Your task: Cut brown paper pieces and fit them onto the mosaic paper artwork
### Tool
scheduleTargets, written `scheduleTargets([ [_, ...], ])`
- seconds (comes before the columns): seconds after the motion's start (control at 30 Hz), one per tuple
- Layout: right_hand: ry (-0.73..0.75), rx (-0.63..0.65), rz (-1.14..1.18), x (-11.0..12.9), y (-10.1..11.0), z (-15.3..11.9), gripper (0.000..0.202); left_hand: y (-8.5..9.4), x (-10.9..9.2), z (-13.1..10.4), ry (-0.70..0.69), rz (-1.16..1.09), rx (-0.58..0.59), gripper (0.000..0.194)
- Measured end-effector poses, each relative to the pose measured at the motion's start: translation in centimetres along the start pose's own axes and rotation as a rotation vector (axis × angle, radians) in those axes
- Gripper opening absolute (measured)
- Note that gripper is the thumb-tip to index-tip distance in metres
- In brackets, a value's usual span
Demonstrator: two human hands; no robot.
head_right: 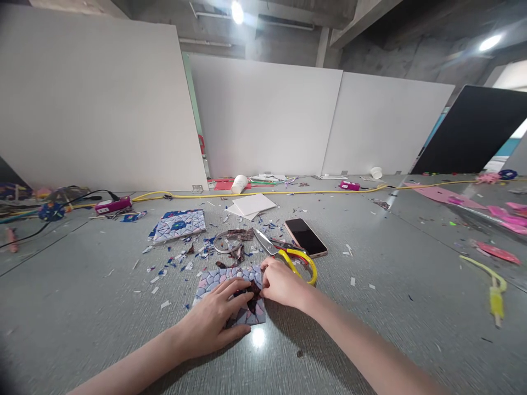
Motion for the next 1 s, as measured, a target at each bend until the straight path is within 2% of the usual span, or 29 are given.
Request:
scheduleTargets([
  [0.13, 0.057, -0.021, 0.000, 0.7, 0.6, -0.1, 0.013, 0.2, 0.6, 0.0, 0.064, -0.113, 0.018, 0.033],
  [0.27, 0.133, -0.033, 0.068, 2.1, 2.2, -0.6, 0.011, 0.8, 3.1, 0.4, 0.221, -0.329, -0.122, 0.035],
  [0.33, 0.181, -0.048, 0.109, 3.0, 3.1, -0.9, 0.011, 0.8, 4.8, 0.6, 0.341, -0.545, -0.196, 0.034],
  [0.4, 0.231, -0.079, 0.144, 3.9, 4.0, -1.2, 0.011, 0.4, 5.5, 1.1, 0.406, -0.864, -0.220, 0.032],
  [0.5, 0.288, -0.153, 0.171, 4.7, 5.2, -1.5, 0.009, -0.3, 4.7, 2.0, 0.436, -1.296, -0.167, 0.026],
  [0.53, 0.299, -0.175, 0.172, 4.8, 5.4, -1.6, 0.008, -0.3, 4.3, 2.4, 0.441, -1.399, -0.156, 0.022],
  [0.6, 0.302, -0.222, 0.170, 4.7, 6.0, -1.5, 0.008, 0.1, 4.1, 2.8, 0.470, -1.509, -0.206, 0.020],
  [0.67, 0.246, -0.280, 0.167, 3.8, 6.5, -1.2, 0.008, 0.7, 4.6, 3.2, 0.516, -1.525, -0.299, 0.025],
  [0.77, 0.010, -0.336, 0.046, 0.9, 6.7, -0.7, 0.005, 1.7, 5.6, 3.7, 0.562, -1.459, -0.405, 0.033],
  [0.9, -0.323, -0.171, -0.303, -3.2, 4.4, -0.6, 0.021, 3.2, 6.6, 4.1, 0.558, -1.329, -0.506, 0.032],
  [1.0, -0.423, -0.160, -0.350, -4.4, 3.0, -0.6, 0.029, 4.3, 6.6, 4.1, 0.522, -1.246, -0.549, 0.031],
])
Point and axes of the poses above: each hand's wrist, its own z-axis towards the middle knuckle, its own y-axis out of the back of the hand, x = y × z, the point moved 8 cm from there along z, towards the middle knuckle, and after that the axes turned 2 degrees about -y, right-handed, at the moved point
